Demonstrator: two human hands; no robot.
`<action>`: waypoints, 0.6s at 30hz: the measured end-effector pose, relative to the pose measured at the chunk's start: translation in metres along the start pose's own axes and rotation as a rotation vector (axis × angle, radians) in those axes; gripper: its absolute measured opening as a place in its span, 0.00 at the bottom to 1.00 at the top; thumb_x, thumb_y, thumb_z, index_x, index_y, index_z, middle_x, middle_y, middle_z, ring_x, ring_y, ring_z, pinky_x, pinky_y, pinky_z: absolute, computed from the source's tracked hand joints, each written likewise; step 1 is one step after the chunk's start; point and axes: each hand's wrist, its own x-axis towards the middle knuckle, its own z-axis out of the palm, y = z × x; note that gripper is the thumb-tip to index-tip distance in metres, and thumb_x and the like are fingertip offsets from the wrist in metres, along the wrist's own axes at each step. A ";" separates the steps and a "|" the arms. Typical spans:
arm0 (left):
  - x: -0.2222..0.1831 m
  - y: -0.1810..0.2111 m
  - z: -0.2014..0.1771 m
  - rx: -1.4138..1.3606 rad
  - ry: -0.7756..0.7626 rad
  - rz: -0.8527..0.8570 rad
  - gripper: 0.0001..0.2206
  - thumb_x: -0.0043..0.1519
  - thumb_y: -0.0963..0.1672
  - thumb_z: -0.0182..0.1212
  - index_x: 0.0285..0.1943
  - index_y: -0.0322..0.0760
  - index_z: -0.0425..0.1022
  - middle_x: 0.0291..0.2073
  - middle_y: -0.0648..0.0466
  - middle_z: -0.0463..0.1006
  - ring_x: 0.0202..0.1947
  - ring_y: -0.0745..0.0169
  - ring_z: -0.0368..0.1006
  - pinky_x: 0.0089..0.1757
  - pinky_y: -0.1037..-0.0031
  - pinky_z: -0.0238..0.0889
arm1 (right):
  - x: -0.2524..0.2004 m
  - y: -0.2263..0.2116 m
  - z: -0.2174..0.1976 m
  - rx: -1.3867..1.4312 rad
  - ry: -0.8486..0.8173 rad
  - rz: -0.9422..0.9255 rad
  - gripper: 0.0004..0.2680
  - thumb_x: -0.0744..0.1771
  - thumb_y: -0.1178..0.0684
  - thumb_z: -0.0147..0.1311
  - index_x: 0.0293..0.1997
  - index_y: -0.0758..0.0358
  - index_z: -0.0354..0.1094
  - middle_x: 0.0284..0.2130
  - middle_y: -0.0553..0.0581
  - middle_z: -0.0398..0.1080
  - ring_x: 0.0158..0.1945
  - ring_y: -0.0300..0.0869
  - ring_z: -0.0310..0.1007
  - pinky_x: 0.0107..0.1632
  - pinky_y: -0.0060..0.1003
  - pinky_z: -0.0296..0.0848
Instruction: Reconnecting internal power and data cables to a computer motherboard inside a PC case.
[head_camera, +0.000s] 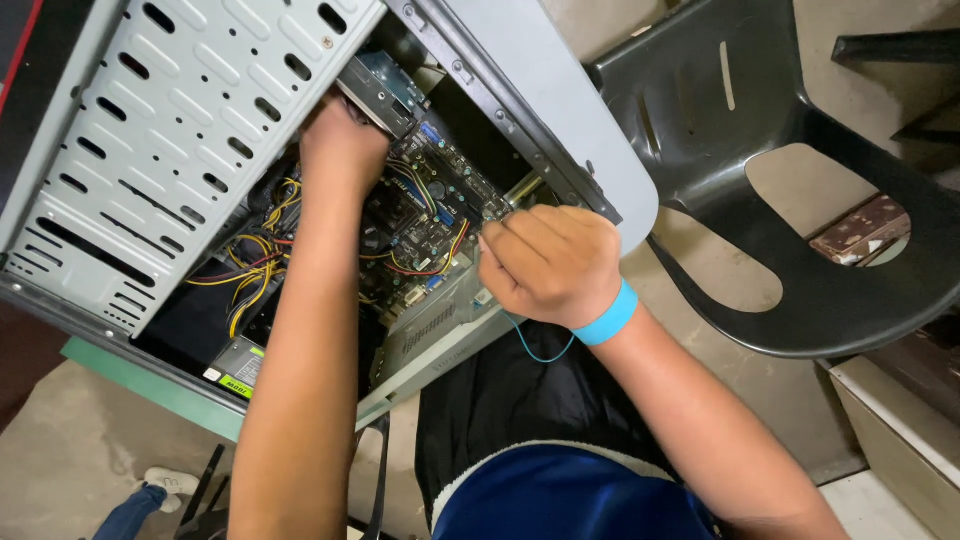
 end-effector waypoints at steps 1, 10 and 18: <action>-0.012 0.012 -0.011 0.000 0.000 0.001 0.14 0.62 0.46 0.58 0.44 0.29 0.82 0.34 0.31 0.84 0.47 0.17 0.81 0.51 0.40 0.73 | 0.000 0.000 0.000 -0.001 0.001 0.000 0.04 0.66 0.59 0.59 0.30 0.61 0.77 0.22 0.52 0.68 0.22 0.42 0.69 0.32 0.29 0.75; -0.071 0.039 -0.046 -0.234 0.031 0.306 0.13 0.61 0.39 0.63 0.51 0.16 0.76 0.42 0.28 0.83 0.46 0.27 0.83 0.48 0.47 0.72 | 0.000 0.002 0.000 0.023 -0.002 0.019 0.04 0.66 0.59 0.59 0.30 0.61 0.76 0.22 0.53 0.67 0.22 0.44 0.68 0.30 0.32 0.73; -0.081 0.038 -0.031 -0.227 0.252 0.324 0.25 0.57 0.39 0.74 0.64 0.23 0.72 0.47 0.28 0.85 0.55 0.23 0.78 0.57 0.43 0.73 | 0.002 0.003 0.002 0.025 -0.022 0.020 0.03 0.65 0.59 0.60 0.31 0.61 0.75 0.22 0.53 0.66 0.22 0.43 0.66 0.31 0.33 0.73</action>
